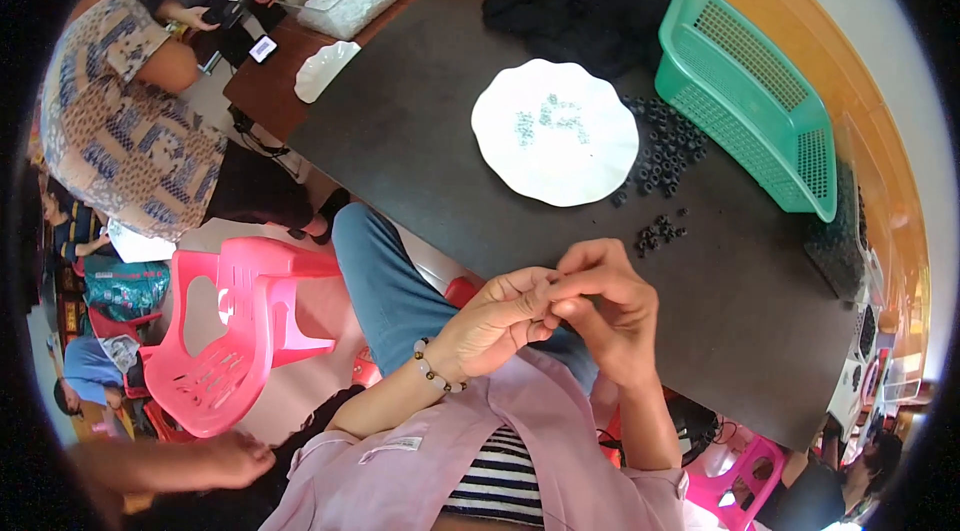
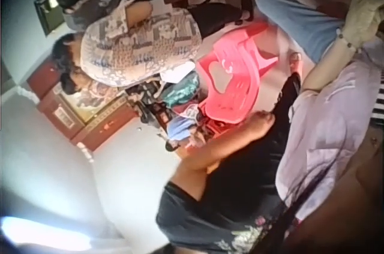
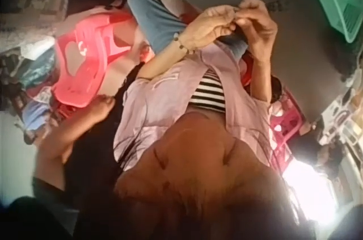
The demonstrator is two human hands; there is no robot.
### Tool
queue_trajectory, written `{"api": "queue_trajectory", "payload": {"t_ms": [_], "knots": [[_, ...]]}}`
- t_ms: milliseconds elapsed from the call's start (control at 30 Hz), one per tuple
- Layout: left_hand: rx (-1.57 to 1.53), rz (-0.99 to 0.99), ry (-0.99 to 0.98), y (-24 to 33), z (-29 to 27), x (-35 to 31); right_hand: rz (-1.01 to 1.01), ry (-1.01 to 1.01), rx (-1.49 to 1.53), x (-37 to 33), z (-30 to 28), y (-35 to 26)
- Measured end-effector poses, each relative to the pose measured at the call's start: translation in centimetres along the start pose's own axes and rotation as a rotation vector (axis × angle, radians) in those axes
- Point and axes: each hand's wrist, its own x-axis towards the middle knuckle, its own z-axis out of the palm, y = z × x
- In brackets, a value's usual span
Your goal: Assembling small white components into black plastic housings by hand at a workbench.
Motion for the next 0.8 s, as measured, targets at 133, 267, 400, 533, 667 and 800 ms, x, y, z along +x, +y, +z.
{"api": "queue_trajectory", "payload": {"t_ms": [133,267,400,533,667,800], "knots": [[-0.095,-0.026,-0.017,-0.3,0.5,1.3,0.176,0.012,0.195,0.3,-0.8,0.2],[-0.117,-0.044,-0.022,-0.5,0.4,2.0,0.227,0.055,0.201,0.6,-1.6,-0.1],[-0.056,-0.028,0.021,0.1,1.1,1.7,0.190,0.114,0.188,0.6,-1.4,-0.7],[0.081,0.020,0.087,0.2,1.3,1.5,0.106,0.160,0.029,0.6,-1.3,-0.7],[0.106,0.043,0.102,0.3,1.3,1.2,0.019,0.064,-0.201,0.8,-2.2,-0.8],[0.127,0.049,0.110,0.3,1.3,1.0,0.003,0.037,-0.270,0.9,-2.0,-1.2]]}}
